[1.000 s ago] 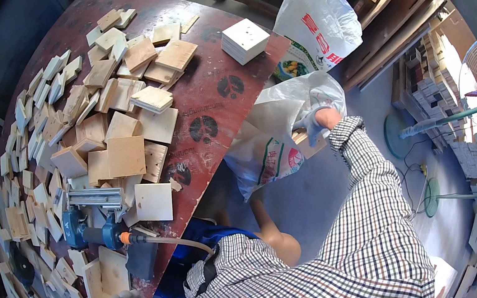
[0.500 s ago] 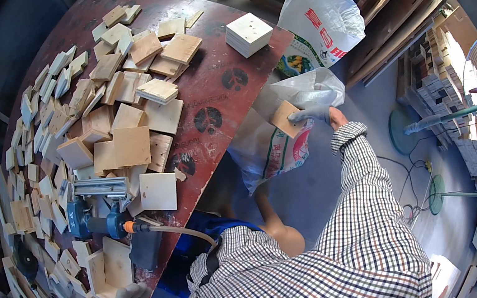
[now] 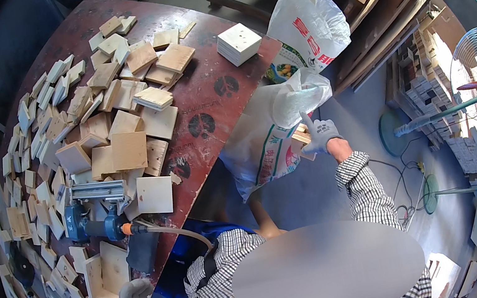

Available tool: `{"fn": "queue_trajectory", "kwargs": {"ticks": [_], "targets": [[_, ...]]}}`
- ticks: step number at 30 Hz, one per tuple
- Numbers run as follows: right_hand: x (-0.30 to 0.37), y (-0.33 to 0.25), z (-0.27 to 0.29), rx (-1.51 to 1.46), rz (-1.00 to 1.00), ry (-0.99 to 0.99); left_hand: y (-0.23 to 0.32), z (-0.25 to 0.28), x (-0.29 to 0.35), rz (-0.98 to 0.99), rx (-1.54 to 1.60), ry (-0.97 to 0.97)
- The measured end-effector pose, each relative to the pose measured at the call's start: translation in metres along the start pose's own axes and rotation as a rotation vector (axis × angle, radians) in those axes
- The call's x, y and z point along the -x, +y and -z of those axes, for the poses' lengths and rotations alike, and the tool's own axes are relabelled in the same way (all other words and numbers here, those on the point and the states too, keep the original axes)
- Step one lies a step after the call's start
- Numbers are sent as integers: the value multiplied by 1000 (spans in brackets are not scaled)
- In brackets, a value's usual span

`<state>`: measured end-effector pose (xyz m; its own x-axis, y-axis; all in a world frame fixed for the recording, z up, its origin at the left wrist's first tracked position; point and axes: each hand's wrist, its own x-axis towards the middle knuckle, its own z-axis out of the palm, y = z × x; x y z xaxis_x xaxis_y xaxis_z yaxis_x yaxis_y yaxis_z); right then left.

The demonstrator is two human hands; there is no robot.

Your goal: The person assembles small wooden boxes by aligning pre-cut pieces and fastening them with a pneumatic nail gun. They then sand the assembled boxes with a sanding block and place the finished units into a white bag.

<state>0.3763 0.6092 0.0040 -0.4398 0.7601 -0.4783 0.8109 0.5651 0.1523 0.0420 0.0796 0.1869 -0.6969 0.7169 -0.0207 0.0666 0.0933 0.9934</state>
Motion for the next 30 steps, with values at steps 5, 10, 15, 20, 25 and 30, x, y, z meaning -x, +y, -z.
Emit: {"fn": "queue_trajectory", "kwargs": {"ticks": [5, 10, 15, 20, 25, 30], "targets": [[-50, 18, -18, 120, -71, 187, 19, -9, -10, -1, -33, -27], [-67, 11, 0, 120, 1, 322, 25, -25, -7, -28, -108, -34], [-48, 6, 18, 60, 136, 219, 25, -32, -8, 31, -6, -36], [-43, -6, -17, 206, 289, 59, 33, -23, -20, -5, -138, -191], [-61, -21, -35, 78, -216, 5, 32, -15, -16, 25, -97, -192], [-117, -18, -68, 138, -8, 776, 23, -16, 1, 79, -16, -47]]}}
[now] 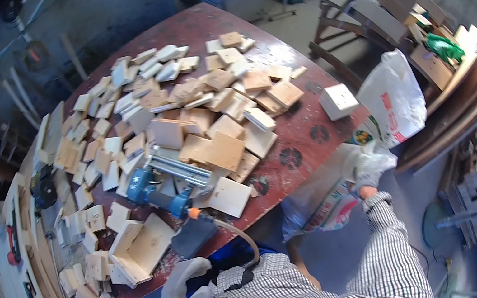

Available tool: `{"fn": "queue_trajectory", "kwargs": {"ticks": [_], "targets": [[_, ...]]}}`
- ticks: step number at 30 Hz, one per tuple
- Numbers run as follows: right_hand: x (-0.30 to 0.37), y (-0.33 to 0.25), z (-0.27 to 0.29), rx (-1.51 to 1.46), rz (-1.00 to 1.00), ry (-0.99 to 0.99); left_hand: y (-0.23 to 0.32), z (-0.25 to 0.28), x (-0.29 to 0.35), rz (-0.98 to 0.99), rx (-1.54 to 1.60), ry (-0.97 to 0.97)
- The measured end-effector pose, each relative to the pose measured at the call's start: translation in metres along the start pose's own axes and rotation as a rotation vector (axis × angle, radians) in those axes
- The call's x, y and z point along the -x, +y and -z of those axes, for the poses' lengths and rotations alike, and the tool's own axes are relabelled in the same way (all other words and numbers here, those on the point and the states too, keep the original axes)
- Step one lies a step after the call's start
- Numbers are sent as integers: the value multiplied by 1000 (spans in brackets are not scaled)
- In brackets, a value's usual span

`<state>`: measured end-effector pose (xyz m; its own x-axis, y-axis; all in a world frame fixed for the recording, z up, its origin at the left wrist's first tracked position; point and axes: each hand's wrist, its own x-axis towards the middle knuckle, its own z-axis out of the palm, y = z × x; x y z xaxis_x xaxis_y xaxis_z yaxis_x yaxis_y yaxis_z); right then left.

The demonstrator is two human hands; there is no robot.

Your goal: The person assembles small wooden boxes by aligning pre-cut pieces and fastening them with a pneumatic nail gun. They then sand the assembled boxes with a sanding block and place the finished units into a white bag.

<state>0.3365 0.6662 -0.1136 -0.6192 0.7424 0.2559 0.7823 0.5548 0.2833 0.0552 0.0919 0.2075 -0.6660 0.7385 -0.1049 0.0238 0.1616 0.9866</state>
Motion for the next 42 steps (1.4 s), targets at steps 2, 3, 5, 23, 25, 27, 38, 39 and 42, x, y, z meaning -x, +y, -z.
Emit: {"fn": "queue_trajectory", "kwargs": {"ticks": [2, 3, 5, 23, 25, 27, 38, 39, 42], "targets": [[-18, -17, 37, -15, -40, -218, -1, -4, 5, 0, 24, 49], [-22, -16, 55, -22, -72, -363, -3, -6, 2, -3, 25, 59], [-35, -25, 72, -144, 5, -602, -12, -8, 14, -8, -28, 139], [126, -124, 344, -523, 285, -830, -100, -266, -167, 402, -690, -751], [141, -125, 341, -570, 261, -714, -129, -270, -160, 234, -822, -646], [148, -125, 339, -566, 263, -693, -140, -265, -167, 179, -774, -705], [87, 2, 358, -1286, 39, -1224, -162, -226, -169, 461, 90, -192], [93, 17, 354, -1544, -33, -1071, -155, -224, -170, 452, 44, -212], [104, 48, 290, -1927, -360, -723, -180, -236, -168, 315, -42, -250]]}}
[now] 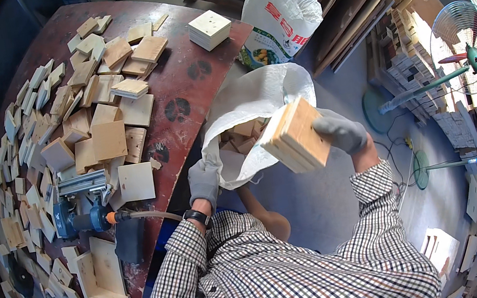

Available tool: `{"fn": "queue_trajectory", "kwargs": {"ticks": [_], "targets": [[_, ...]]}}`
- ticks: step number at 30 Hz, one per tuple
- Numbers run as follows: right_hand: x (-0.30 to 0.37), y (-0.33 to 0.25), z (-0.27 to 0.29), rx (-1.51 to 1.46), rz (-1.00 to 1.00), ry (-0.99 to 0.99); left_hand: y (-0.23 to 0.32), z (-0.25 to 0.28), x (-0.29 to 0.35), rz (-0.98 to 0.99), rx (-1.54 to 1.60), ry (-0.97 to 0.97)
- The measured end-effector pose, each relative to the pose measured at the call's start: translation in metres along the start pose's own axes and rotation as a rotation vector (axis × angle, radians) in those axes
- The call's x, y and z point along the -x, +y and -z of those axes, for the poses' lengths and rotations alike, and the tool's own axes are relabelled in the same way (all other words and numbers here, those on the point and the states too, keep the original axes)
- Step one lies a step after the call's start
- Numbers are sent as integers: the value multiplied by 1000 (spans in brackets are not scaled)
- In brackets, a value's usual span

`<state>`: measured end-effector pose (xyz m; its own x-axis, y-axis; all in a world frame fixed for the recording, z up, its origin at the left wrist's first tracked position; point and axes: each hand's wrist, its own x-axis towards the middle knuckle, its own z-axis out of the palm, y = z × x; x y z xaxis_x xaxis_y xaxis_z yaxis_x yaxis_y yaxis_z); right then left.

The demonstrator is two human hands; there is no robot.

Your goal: The person assembles small wooden boxes by aligning pre-cut pieces and fastening them with a pneumatic nail gun. They then sand the assembled boxes with a sanding block and place the finished units into a white bag.

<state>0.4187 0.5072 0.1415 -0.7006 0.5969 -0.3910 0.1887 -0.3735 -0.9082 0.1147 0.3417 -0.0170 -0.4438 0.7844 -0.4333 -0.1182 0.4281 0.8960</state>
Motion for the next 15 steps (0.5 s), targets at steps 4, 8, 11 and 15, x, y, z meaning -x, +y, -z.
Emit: {"fn": "queue_trajectory", "kwargs": {"ticks": [4, 8, 11, 15], "targets": [[-78, 30, -8, -390, -225, -52, -3, -14, 9, 22, -101, 39], [-147, 69, -26, 522, -372, -145, 18, 0, 11, 141, 107, 85], [-195, 110, -40, 1095, -601, -164, 20, -1, 9, 117, 19, 72], [-209, 150, -45, 1293, -447, 145, -5, -7, 0, -43, -41, 133]]}}
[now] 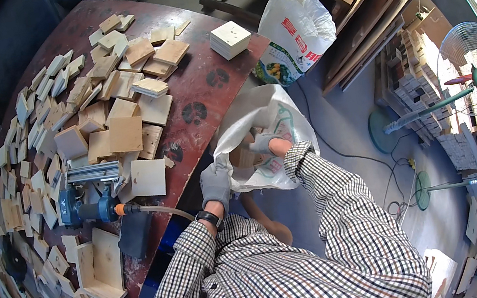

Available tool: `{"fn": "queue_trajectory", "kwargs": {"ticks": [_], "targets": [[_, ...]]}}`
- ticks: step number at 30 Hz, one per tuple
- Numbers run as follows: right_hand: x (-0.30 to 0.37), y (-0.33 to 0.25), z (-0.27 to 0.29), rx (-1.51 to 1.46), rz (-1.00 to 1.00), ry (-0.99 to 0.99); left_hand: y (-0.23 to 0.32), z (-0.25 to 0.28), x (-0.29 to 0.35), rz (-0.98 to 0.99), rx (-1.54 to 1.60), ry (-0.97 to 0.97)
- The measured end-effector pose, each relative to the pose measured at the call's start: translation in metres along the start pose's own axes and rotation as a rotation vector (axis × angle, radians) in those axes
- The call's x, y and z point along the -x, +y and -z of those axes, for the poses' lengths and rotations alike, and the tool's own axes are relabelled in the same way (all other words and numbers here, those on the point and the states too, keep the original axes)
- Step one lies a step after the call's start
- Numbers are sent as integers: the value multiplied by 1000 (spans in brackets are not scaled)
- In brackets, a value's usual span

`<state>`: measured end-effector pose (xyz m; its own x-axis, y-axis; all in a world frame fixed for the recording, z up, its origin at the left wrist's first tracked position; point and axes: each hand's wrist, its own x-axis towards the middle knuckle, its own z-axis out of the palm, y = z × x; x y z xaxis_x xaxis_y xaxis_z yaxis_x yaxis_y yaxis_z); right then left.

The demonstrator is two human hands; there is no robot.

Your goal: The person assembles small wooden boxes by aligning pre-cut pieces and fastening them with a pneumatic nail gun. They then sand the assembled boxes with a sanding block and place the finished units into a white bag.

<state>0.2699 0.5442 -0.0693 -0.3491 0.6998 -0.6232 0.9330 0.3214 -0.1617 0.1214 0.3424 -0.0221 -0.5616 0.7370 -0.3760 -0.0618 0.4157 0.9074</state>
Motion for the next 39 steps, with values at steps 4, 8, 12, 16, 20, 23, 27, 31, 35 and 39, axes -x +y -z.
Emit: {"fn": "queue_trajectory", "kwargs": {"ticks": [4, 8, 12, 16, 20, 23, 27, 31, 35, 39], "targets": [[18, 23, 18, 535, 73, 182, 29, 25, 4, 193, 88, -20], [18, 126, 38, 529, -128, -96, 31, 9, 14, 268, 173, -120], [88, 132, 67, 480, -95, -90, 45, 12, 35, 114, 192, -175], [150, 138, 95, 427, -111, -52, 66, 3, 79, -193, 105, -201], [183, 132, 115, 388, -137, 26, 89, 9, 46, 156, 251, -347], [182, 126, 102, 370, -158, 64, 95, 9, 39, 134, 132, -310], [178, 85, 94, 352, -25, 140, 87, 17, 24, 61, -195, -278], [181, 41, 104, 328, -103, 82, 90, 31, 25, 108, -218, -359], [199, -12, 148, 316, -15, -43, 61, 53, 35, -136, -358, -318], [225, -32, 173, 217, 383, 315, 132, 151, 124, -243, -163, -426]]}}
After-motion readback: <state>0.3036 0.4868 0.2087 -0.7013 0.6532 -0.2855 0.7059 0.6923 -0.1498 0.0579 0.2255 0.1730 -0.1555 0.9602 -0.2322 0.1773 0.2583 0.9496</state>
